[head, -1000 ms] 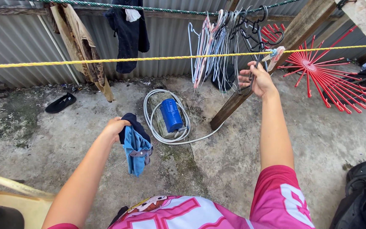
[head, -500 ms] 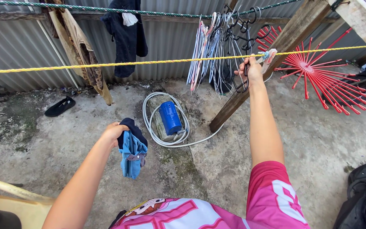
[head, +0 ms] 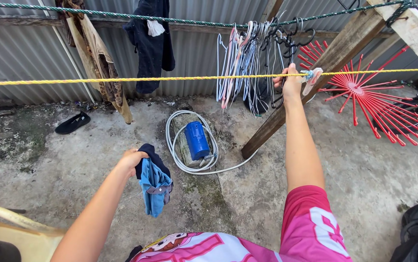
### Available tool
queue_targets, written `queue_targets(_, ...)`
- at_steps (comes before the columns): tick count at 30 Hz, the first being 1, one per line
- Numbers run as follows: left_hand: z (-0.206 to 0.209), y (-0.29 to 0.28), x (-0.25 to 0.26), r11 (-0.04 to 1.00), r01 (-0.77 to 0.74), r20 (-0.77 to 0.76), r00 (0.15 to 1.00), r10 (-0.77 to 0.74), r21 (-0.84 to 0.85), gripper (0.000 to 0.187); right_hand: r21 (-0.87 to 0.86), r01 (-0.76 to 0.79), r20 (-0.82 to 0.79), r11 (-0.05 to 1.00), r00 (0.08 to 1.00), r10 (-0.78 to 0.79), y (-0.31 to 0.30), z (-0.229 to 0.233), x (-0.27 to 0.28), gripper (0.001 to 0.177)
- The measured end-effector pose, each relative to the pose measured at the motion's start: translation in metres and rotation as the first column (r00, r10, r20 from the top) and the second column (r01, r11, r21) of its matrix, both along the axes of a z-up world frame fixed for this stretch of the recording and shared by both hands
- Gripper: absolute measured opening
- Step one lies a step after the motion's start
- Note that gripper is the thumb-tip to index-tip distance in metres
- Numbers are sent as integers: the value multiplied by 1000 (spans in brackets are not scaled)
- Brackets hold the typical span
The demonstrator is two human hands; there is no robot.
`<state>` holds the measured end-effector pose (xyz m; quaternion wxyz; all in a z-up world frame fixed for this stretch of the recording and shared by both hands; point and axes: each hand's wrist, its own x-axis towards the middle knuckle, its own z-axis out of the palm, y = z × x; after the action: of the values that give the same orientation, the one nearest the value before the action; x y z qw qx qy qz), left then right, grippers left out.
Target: The recorder is hanging various pieces of laundry, including shirts and pants, onto a clothesline using plastic hangers.
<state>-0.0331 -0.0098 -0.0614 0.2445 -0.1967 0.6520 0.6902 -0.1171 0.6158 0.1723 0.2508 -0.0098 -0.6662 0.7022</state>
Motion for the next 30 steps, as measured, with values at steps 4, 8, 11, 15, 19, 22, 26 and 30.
queue_targets(4,-4,2,1,999,-27,20,999,26,30,19,-84,18,-19,996,1000,-20,-25,5,10,43)
queue_targets(8,1,3,1,999,-31,57,998,29,26,20,-60,22,-109,998,994,-29,-32,-8,16,42)
queue_targets(11,-3,2,4,999,-26,60,998,24,25,19,32,70,-197,997,978,-63,-32,-25,24,41)
queue_targets(15,18,2,11,997,-54,79,996,50,55,18,128,113,-288,985,955,-72,-41,-21,34,41)
queue_targets(19,21,4,12,996,-57,67,996,53,70,19,219,148,-257,965,962,-90,-30,-35,36,40)
queue_targets(22,17,7,9,997,-54,61,997,50,59,19,409,286,-168,867,957,-236,-37,-33,49,42)
queue_targets(26,30,12,11,998,-59,37,998,58,13,19,439,292,67,850,932,-356,-60,-10,74,44)
queue_targets(30,23,16,6,997,-62,19,998,61,43,16,690,431,-151,582,872,-466,-64,6,78,46)
